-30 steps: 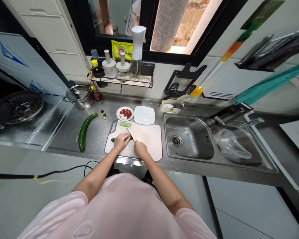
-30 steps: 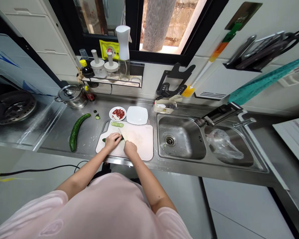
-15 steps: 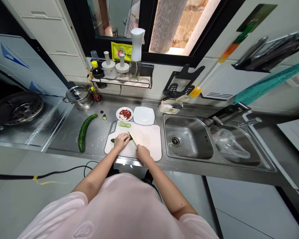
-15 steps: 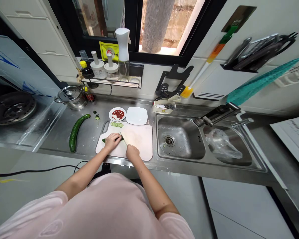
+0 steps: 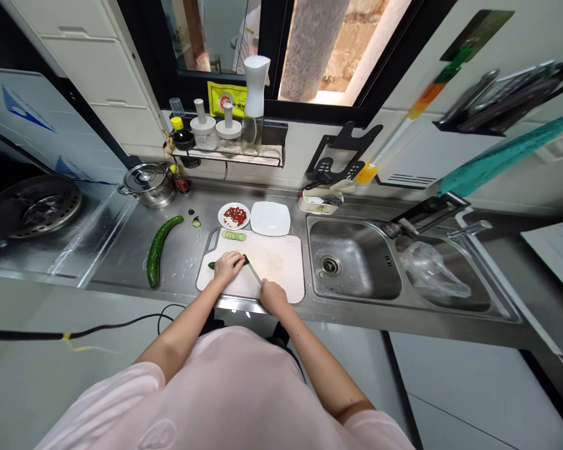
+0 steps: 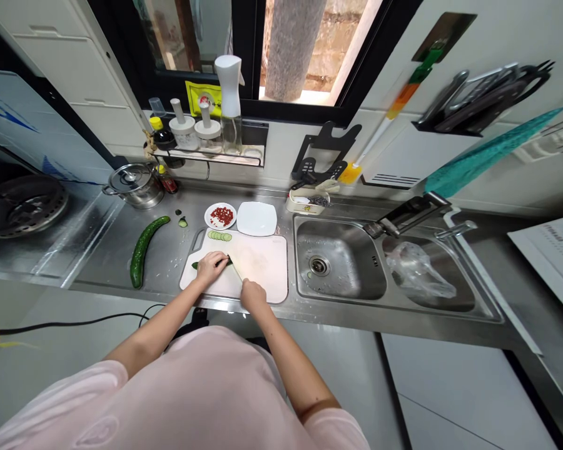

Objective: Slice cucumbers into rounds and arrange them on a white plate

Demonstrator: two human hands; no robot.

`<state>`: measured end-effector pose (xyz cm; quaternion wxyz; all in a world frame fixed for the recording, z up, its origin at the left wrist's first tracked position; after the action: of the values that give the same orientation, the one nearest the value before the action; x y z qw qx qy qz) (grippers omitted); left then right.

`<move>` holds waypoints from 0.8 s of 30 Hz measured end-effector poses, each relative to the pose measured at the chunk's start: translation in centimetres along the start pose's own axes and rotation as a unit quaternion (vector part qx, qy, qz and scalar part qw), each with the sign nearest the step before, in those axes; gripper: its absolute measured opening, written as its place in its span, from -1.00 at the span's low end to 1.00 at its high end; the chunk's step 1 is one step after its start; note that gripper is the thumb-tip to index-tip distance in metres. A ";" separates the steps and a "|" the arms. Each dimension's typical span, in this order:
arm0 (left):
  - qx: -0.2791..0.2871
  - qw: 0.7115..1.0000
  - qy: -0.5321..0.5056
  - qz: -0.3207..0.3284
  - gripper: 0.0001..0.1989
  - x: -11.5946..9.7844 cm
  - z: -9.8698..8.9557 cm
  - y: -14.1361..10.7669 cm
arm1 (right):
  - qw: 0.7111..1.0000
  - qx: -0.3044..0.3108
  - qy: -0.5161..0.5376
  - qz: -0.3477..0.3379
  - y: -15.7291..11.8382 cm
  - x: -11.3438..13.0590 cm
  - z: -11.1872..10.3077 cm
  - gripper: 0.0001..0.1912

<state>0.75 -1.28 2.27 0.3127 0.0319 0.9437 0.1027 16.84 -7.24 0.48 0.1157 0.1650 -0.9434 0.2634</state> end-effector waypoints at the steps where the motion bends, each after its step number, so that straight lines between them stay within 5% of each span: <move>1: 0.001 1.000 0.000 -0.001 -0.83 0.0 0.0 0.0 | 1.000 0.002 0.002 0.002 -0.1 0.0 0.0 -0.75; 24: 0.022 0.999 0.007 -0.029 -0.81 0.4 0.4 0.1 | 1.000 0.005 0.013 0.000 -1.2 -0.9 0.2 -0.75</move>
<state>0.63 -1.08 1.75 0.3086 0.0109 0.9483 0.0735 18.04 -8.09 0.54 0.1273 0.1616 -0.9406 0.2701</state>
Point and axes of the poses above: each hand's wrist, its own y-axis towards the middle knuckle, its own z-axis out of the palm, x = y × z, the point moved 8 cm from there along y, towards the middle knuckle, and after that the axes turned 10 degrees about -z, right-handed, at the moved point
